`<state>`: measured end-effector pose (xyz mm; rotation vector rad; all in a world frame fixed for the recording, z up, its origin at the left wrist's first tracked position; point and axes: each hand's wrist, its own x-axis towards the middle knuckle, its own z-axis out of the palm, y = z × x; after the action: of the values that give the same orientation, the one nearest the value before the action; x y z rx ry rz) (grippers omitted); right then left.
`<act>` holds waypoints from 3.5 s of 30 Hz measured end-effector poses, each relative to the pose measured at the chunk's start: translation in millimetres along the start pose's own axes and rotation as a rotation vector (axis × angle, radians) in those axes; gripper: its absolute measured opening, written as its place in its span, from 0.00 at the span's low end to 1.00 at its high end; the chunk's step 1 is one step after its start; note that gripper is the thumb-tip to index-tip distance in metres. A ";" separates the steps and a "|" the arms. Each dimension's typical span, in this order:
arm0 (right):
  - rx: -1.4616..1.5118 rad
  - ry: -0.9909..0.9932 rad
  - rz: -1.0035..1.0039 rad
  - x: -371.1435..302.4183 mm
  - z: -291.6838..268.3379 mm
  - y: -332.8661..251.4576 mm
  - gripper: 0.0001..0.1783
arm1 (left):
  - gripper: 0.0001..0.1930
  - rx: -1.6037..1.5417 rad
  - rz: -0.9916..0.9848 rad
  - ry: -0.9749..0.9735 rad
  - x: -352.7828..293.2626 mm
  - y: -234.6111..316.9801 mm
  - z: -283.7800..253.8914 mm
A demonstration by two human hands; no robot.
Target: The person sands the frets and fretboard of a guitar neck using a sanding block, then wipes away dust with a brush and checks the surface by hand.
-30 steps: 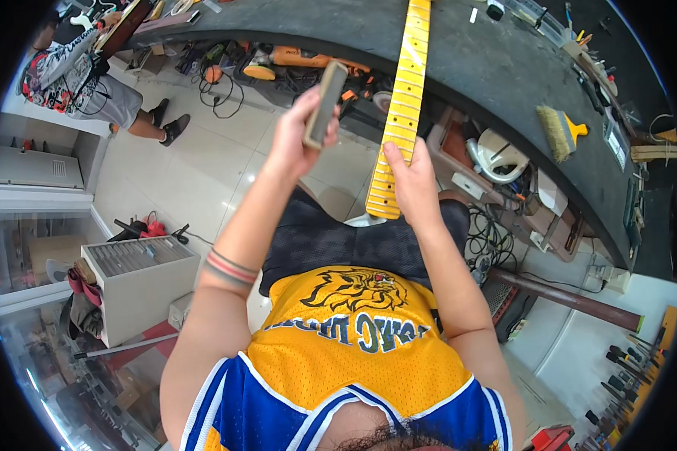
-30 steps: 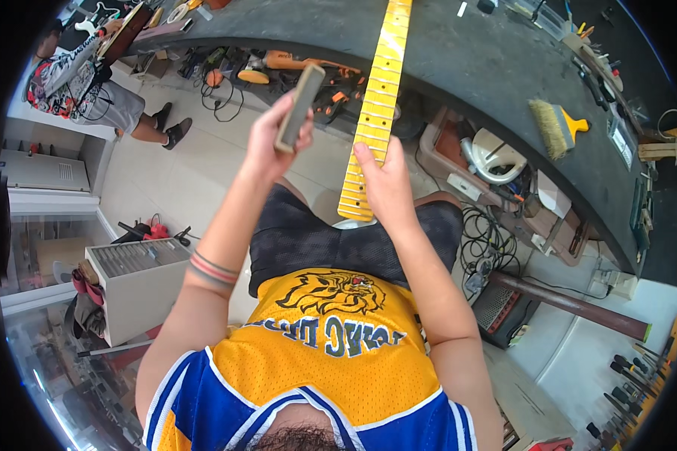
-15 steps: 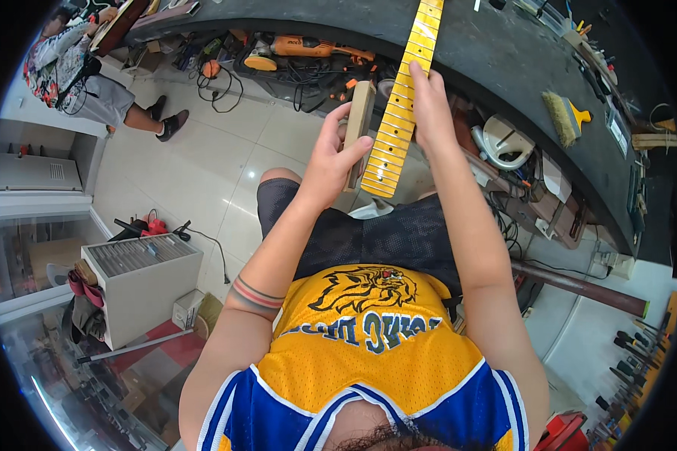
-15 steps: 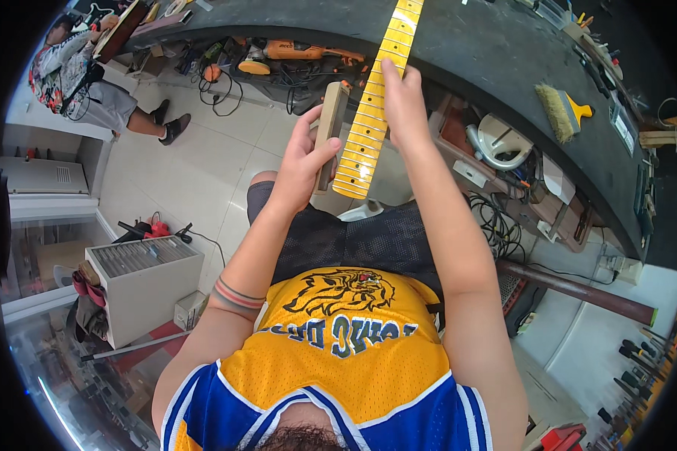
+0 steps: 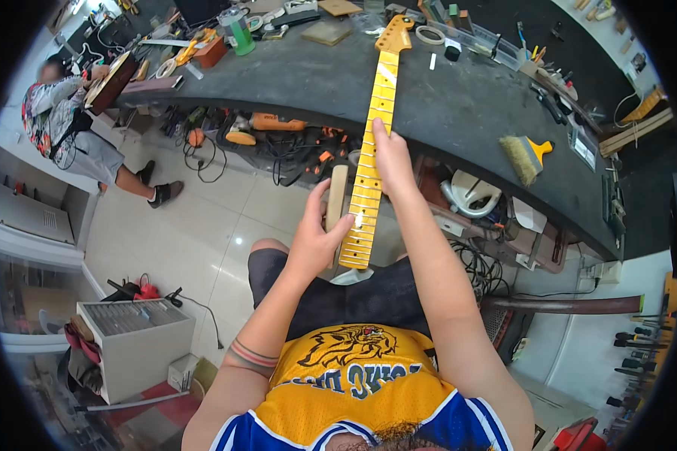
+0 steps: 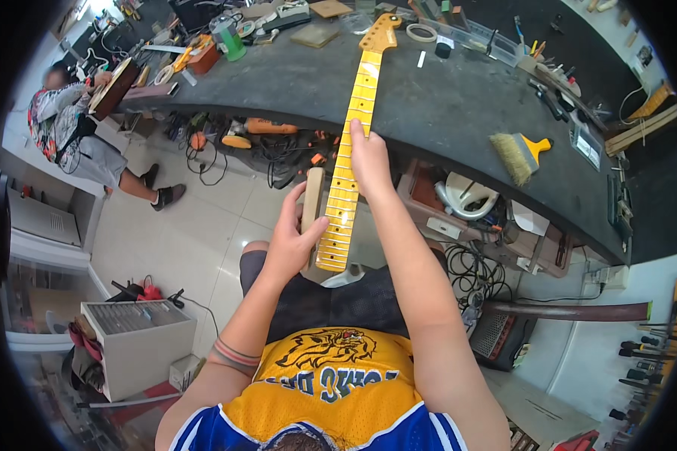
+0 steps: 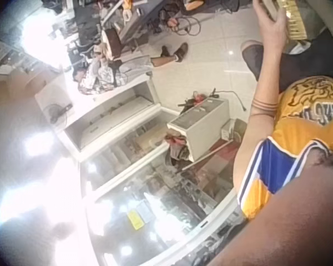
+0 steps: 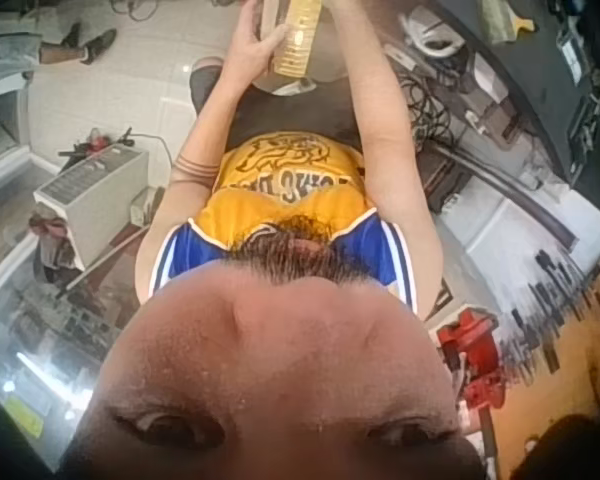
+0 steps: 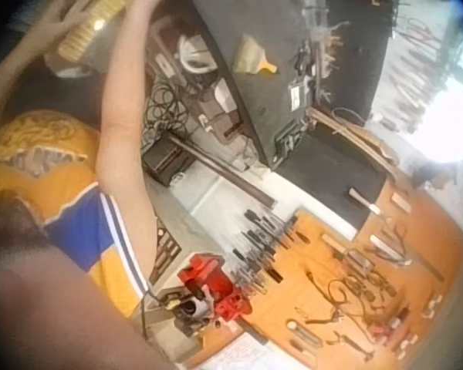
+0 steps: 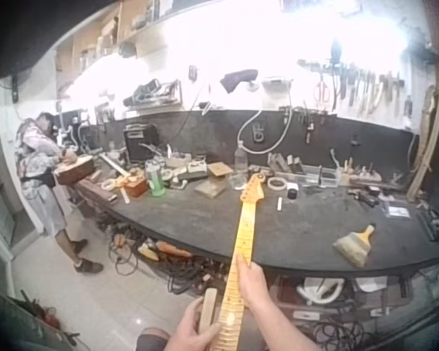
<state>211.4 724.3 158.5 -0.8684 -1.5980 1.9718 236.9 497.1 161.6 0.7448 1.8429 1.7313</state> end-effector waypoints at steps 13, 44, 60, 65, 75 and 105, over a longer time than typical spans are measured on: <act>0.049 0.014 -0.070 -0.5 2.1 -6.4 0.29 | 0.31 -0.213 -0.219 -0.102 -13.6 -14.3 -21.5; -0.199 0.074 -0.269 240.5 -64.1 -117.2 0.30 | 0.25 -0.007 0.028 0.076 197.6 45.8 50.2; 0.132 -0.102 -0.258 240.4 -83.2 -169.2 0.34 | 0.24 0.144 0.162 0.159 191.7 65.3 103.3; 0.147 -0.061 -0.309 264.2 -79.8 -152.4 0.35 | 0.23 0.035 0.151 0.166 195.3 61.2 115.3; -0.079 -0.008 -0.478 270.7 -79.9 -165.7 0.28 | 0.26 0.101 -0.121 0.259 188.4 62.0 97.8; -0.215 0.133 -0.531 258.2 -95.2 -145.6 0.26 | 0.37 0.486 0.181 0.126 183.2 58.1 95.6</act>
<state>93.6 1000.7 239.7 -0.5568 -1.7594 1.3684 172.7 694.9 215.0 1.0340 2.3879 1.4694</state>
